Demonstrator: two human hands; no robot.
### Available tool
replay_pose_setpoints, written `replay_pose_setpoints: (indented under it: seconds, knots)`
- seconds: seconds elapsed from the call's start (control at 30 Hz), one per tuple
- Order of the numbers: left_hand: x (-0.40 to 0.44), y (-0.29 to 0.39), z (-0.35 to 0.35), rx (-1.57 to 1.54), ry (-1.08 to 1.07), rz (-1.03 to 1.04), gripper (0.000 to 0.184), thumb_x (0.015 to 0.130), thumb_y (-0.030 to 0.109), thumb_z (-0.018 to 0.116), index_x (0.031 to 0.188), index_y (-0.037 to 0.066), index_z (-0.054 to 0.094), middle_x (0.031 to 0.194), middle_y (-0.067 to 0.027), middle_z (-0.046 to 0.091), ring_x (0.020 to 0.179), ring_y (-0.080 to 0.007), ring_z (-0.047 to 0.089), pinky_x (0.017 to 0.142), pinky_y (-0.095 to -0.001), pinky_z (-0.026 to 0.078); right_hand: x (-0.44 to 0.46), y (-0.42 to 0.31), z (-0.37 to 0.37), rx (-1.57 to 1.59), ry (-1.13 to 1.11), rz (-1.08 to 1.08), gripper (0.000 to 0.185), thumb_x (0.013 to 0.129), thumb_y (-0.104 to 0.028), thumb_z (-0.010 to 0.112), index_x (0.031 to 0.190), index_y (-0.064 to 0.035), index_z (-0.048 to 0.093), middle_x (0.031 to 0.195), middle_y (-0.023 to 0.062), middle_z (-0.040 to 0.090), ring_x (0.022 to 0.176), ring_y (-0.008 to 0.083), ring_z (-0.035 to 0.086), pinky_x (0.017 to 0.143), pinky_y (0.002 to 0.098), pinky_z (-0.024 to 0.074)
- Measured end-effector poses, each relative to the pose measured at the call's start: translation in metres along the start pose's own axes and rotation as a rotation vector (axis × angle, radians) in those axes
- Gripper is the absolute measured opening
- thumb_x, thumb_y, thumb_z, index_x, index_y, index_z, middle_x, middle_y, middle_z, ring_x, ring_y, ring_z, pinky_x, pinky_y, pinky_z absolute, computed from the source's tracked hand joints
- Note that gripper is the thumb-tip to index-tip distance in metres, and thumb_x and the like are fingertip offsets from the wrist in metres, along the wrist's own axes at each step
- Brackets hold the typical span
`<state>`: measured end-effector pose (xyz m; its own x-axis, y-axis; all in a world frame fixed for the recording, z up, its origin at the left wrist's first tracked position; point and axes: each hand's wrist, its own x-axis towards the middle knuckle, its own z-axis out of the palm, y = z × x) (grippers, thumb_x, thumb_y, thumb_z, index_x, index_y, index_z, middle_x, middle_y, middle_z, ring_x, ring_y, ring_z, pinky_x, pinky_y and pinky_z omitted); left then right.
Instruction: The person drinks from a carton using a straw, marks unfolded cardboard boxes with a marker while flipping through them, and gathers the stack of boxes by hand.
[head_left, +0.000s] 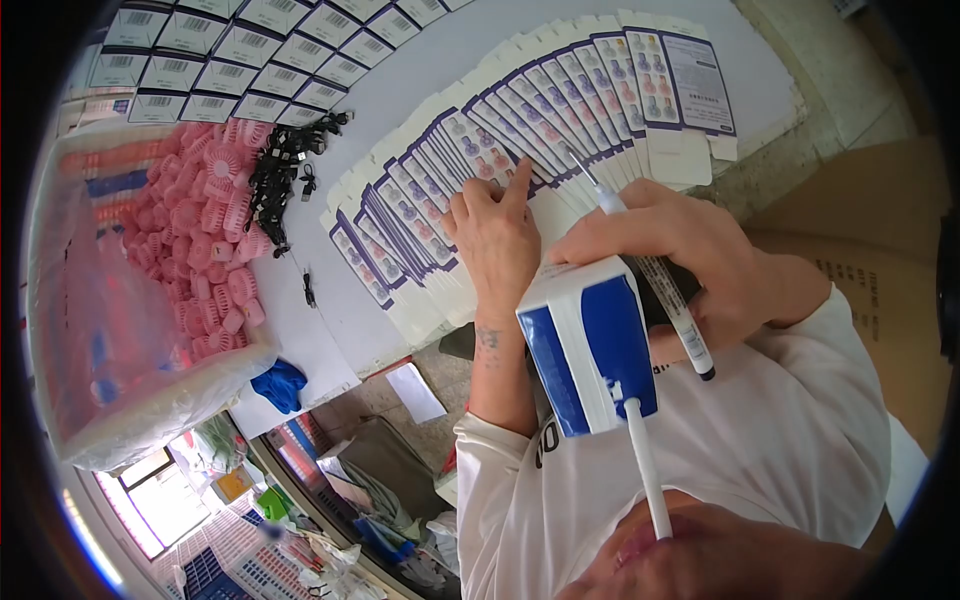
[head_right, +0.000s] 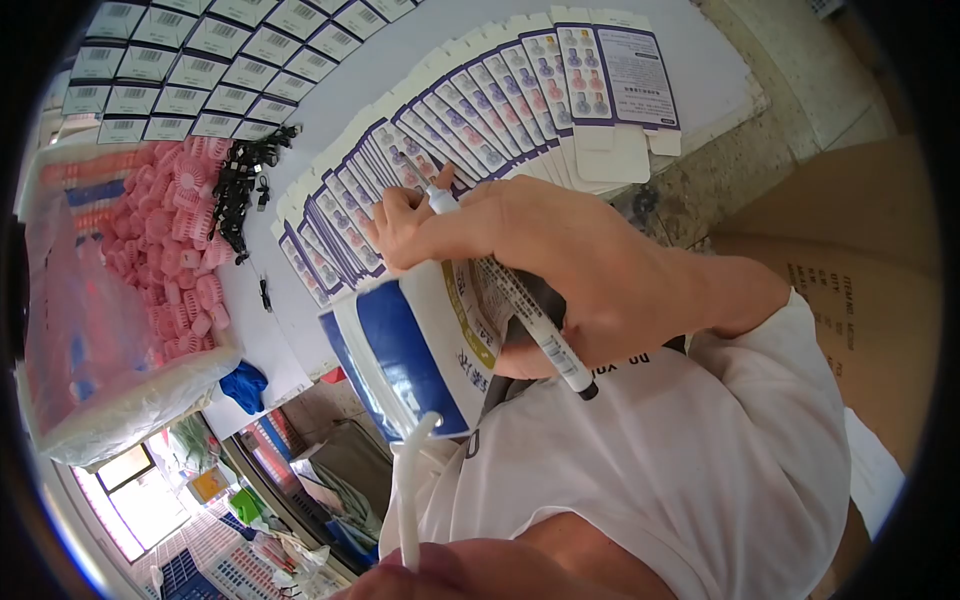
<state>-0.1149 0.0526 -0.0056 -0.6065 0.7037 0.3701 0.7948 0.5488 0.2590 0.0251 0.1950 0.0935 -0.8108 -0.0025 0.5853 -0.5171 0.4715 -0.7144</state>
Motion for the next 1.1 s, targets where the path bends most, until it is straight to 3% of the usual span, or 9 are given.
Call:
replay_pose_setpoints:
  seconds: [0.3, 0.6, 0.77, 0.83, 0.9, 1.1]
  knots:
    - [-0.001, -0.001, 0.002, 0.003, -0.022, -0.022, 0.041, 0.078, 0.003, 0.063, 0.114, 0.021, 0.073, 0.083, -0.0031, 0.045, 0.082, -0.0223, 0.048, 0.079, -0.0394, 0.037, 0.002, 0.003, -0.003, 0.069, -0.018, 0.058, 0.066, 0.069, -0.022, 0.086, 0.124, -0.0008, 0.054, 0.114, 0.0126, 0.068, 0.082, 0.0220, 0.067, 0.071, 0.0301, 0.0454]
    - [0.001, 0.000, -0.009, -0.011, -0.058, 0.005, 0.042, 0.077, 0.008, 0.064, 0.117, 0.018, 0.071, 0.083, -0.0061, 0.045, 0.082, -0.0246, 0.048, 0.080, -0.0403, 0.037, 0.006, 0.008, -0.004, 0.150, -0.027, 0.099, 0.072, 0.068, -0.015, 0.086, 0.128, 0.0016, 0.049, 0.120, 0.0150, 0.063, 0.097, 0.0247, 0.064, 0.085, 0.0337, 0.0477]
    - [-0.002, -0.007, -0.002, -0.029, -0.004, 0.093, 0.040, 0.079, 0.013, 0.060, 0.118, 0.016, 0.069, 0.085, -0.0063, 0.046, 0.083, -0.0269, 0.047, 0.080, -0.0414, 0.036, 0.021, 0.018, -0.016, 0.051, 0.044, 0.179, 0.081, 0.066, -0.013, 0.086, 0.134, 0.0007, 0.046, 0.116, 0.0107, 0.059, 0.100, 0.0225, 0.061, 0.094, 0.0337, 0.0442]
    - [-0.012, -0.024, 0.021, 0.005, -0.007, 0.099, 0.039, 0.078, 0.008, 0.063, 0.115, 0.017, 0.070, 0.084, -0.0054, 0.046, 0.081, -0.0261, 0.048, 0.078, -0.0407, 0.037, 0.042, 0.043, -0.013, 0.048, 0.209, 0.191, 0.060, 0.073, -0.027, 0.083, 0.121, -0.0009, 0.058, 0.104, 0.0056, 0.063, 0.093, 0.0149, 0.061, 0.087, 0.0311, 0.0488]
    - [-0.001, -0.004, 0.002, 0.021, 0.011, 0.055, 0.040, 0.076, 0.005, 0.065, 0.113, 0.019, 0.072, 0.083, -0.0050, 0.046, 0.080, -0.0250, 0.048, 0.077, -0.0401, 0.038, 0.065, 0.087, -0.019, 0.049, 0.175, 0.145, 0.063, 0.075, -0.017, 0.085, 0.124, -0.0030, 0.048, 0.109, 0.0085, 0.059, 0.101, 0.0148, 0.056, 0.087, 0.0306, 0.0469]
    - [0.000, 0.000, 0.000, 0.033, 0.002, 0.041, 0.039, 0.078, 0.003, 0.064, 0.112, 0.020, 0.073, 0.083, -0.0046, 0.046, 0.081, -0.0235, 0.049, 0.079, -0.0402, 0.038, 0.119, 0.201, -0.006, -0.160, 0.339, 0.308, 0.068, 0.071, -0.022, 0.086, 0.124, -0.0026, 0.048, 0.102, 0.0144, 0.062, 0.094, 0.0227, 0.061, 0.082, 0.0346, 0.0498]
